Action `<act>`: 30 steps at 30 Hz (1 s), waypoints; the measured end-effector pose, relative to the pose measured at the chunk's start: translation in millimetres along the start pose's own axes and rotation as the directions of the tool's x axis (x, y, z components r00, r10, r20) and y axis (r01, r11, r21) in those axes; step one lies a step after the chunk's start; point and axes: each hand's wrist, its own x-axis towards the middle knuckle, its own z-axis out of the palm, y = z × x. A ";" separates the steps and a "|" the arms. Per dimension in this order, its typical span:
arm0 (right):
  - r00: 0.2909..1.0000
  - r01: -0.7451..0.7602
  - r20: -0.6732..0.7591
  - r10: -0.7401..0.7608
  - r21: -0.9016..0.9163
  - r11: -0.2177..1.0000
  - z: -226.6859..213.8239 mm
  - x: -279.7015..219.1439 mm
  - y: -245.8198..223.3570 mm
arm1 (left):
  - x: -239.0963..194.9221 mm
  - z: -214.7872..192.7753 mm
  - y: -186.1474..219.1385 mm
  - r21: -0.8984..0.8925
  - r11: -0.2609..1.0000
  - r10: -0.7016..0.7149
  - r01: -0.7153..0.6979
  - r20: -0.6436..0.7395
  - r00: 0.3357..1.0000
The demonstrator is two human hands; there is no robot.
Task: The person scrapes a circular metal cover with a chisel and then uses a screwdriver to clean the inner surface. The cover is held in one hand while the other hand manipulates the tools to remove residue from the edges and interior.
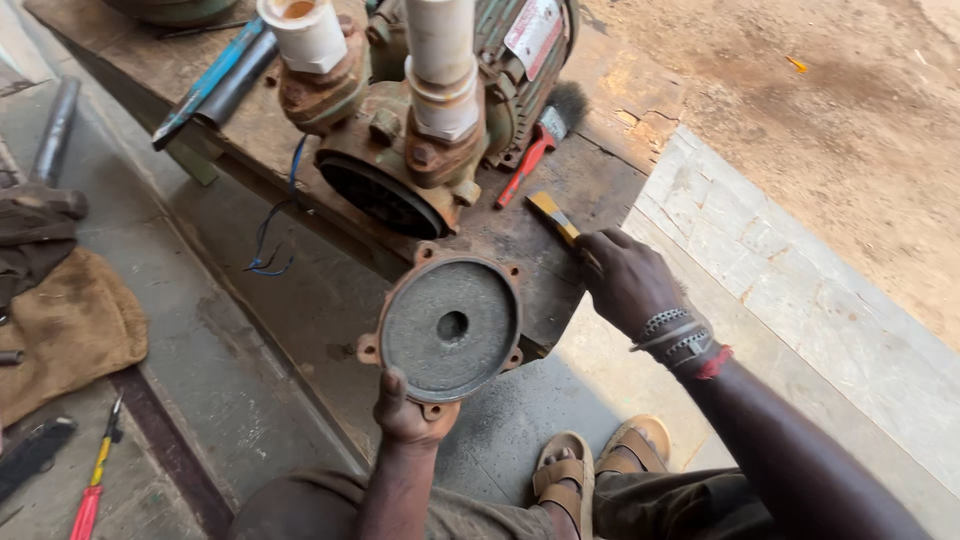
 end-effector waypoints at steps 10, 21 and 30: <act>0.986 -0.012 -0.155 0.056 0.272 0.962 -33.5 -8.6 32.7 | -2.4 -21.1 55.5 -0.501 0.847 0.106 -0.179 -0.170 0.980; 0.151 0.178 0.559 -0.815 0.796 0.579 73.0 19.3 -204.5 | 1.6 -103.0 54.0 -0.534 0.836 0.039 -0.123 -0.165 0.985; 0.457 0.337 0.799 -0.392 0.253 0.907 323.0 14.0 -536.8 | 44.7 -117.3 38.8 -0.484 0.875 0.047 -0.016 0.053 0.997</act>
